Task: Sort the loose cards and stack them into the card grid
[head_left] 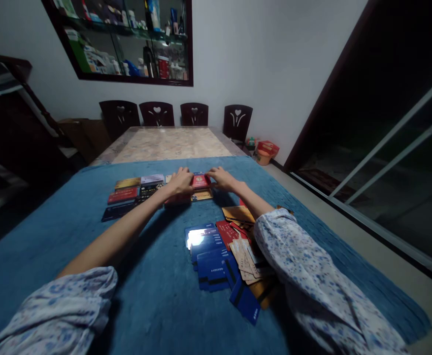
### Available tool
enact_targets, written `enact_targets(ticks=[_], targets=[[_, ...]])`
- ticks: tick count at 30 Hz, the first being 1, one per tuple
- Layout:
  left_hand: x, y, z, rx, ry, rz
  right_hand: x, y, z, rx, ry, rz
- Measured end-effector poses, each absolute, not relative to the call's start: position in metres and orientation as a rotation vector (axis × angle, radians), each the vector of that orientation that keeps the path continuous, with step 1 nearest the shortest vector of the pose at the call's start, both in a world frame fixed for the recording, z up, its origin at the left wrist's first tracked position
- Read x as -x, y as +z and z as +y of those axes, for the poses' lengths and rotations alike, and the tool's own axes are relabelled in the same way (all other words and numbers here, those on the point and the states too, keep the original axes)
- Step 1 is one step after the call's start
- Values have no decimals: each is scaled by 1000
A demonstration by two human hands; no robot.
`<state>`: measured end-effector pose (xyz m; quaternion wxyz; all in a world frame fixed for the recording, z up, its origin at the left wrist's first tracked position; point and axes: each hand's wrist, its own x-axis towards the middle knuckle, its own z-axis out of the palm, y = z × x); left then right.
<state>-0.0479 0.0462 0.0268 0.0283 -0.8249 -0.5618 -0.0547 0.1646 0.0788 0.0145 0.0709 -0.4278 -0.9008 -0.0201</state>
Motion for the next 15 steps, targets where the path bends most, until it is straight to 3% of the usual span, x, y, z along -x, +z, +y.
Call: enact_targets(ticks=[9, 15], targets=[[46, 17, 66, 2579, -150, -1736, -161, 4, 96, 1347, -27, -2718], [38, 25, 66, 2540, 54, -1857, -157, -1, 109, 1322, 7, -2766]])
